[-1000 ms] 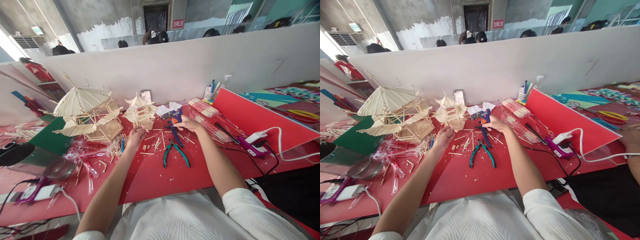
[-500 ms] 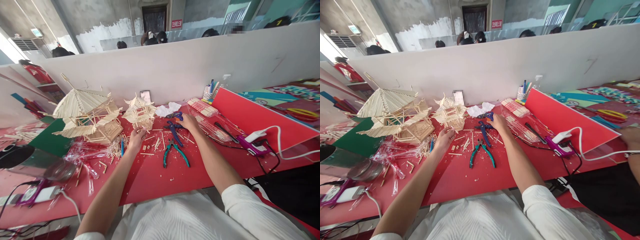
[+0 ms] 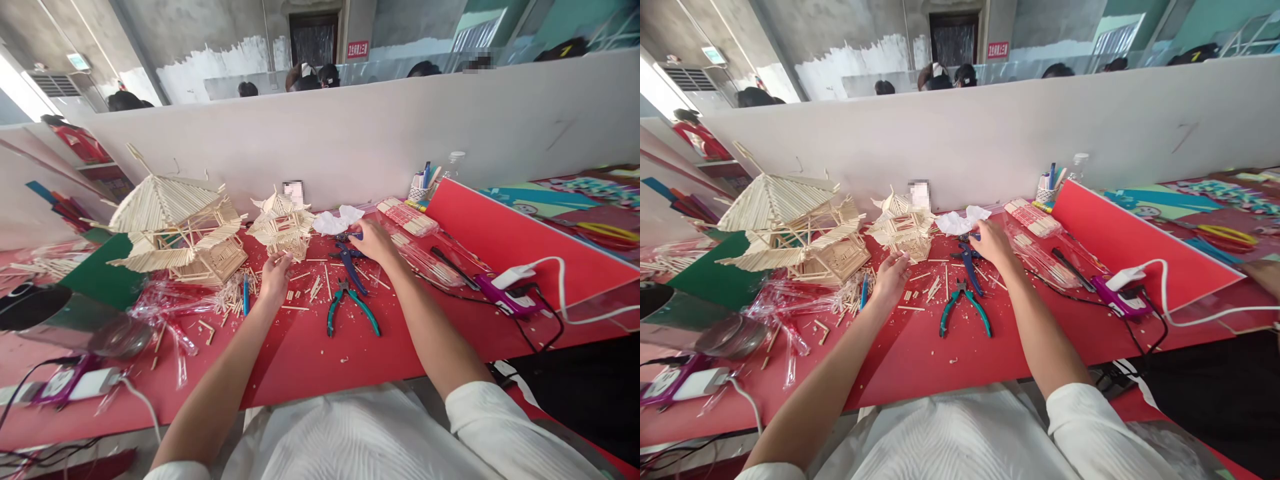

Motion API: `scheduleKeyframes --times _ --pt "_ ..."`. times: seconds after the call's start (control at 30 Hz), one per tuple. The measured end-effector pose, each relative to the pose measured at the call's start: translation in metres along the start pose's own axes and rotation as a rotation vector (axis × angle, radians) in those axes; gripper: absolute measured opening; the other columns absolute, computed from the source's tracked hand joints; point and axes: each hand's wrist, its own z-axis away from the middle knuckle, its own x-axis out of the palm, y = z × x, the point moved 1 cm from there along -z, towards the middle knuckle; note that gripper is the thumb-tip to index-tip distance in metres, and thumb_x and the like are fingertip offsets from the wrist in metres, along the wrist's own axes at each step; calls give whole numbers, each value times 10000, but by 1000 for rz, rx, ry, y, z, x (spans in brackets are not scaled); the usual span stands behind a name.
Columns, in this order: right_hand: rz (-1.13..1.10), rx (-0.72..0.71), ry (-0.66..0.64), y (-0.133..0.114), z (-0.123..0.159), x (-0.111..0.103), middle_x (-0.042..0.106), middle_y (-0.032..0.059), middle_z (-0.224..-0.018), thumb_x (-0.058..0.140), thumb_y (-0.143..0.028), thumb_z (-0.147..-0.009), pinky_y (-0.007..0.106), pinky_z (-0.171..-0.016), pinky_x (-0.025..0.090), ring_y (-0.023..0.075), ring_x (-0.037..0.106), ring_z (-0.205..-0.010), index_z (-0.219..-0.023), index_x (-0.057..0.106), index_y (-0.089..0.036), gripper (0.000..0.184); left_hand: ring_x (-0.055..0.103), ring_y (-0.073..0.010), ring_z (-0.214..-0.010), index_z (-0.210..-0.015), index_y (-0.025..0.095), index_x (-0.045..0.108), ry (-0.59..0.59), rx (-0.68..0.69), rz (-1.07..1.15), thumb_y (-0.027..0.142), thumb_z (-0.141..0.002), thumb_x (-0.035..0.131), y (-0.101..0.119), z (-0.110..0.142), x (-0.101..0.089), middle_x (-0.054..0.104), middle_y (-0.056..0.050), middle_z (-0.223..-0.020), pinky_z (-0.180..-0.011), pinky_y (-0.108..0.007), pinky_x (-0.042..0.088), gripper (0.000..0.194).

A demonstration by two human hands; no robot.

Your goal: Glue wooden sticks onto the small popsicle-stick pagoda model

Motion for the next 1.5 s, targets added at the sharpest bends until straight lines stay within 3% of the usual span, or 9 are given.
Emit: scheduleKeyframes --times 0.1,0.17,0.27,0.37,0.67,1.03,1.5 --pt "-295 -225 -91 -44 9 -9 700 64 -946 648 -358 -902 334 -754 499 216 640 -827 -1063 629 -204 223 569 -75 -674 -922 196 591 15 39 12 297 -607 911 -3 3 2 606 53 -769 -600 -201 408 461" --pt "-368 -357 -131 -73 19 -8 689 53 -958 646 -378 -909 339 -769 504 202 630 -819 -1036 620 -221 203 566 -74 -674 -917 203 575 15 68 18 305 -623 905 -6 5 4 611 54 -780 -598 -202 395 453" --pt "-303 -450 -48 -107 34 1 660 75 -1042 642 -333 -901 388 -840 510 240 612 -937 -1063 609 -245 187 575 -77 -692 -911 206 561 10 100 33 309 -654 894 -9 9 8 631 45 -812 -610 -206 398 433" --pt "-184 -498 22 -123 43 15 627 117 -1130 623 -280 -907 428 -884 512 295 567 -1086 -1139 596 -241 237 579 -82 -697 -918 201 561 27 118 71 304 -659 893 -12 14 12 636 37 -814 -604 -207 396 434" --pt "-32 -480 127 -131 48 29 651 100 -1028 602 -170 -933 372 -813 490 256 579 -986 -1012 643 -193 93 631 -108 -774 -940 199 561 54 116 127 334 -632 906 -21 22 22 665 11 -881 -669 -220 435 481" --pt "-69 -534 190 -128 47 31 671 84 -975 574 -186 -979 375 -832 472 241 584 -944 -978 673 -194 99 655 -123 -782 -953 198 559 65 91 163 288 -632 900 -19 24 22 679 9 -863 -718 -242 458 476" --pt "-103 -562 222 -125 46 31 664 75 -963 561 -187 -981 375 -832 478 232 569 -921 -950 672 -198 115 632 -95 -709 -910 175 579 59 96 211 190 -633 879 -16 23 23 682 17 -802 -651 -217 426 408"
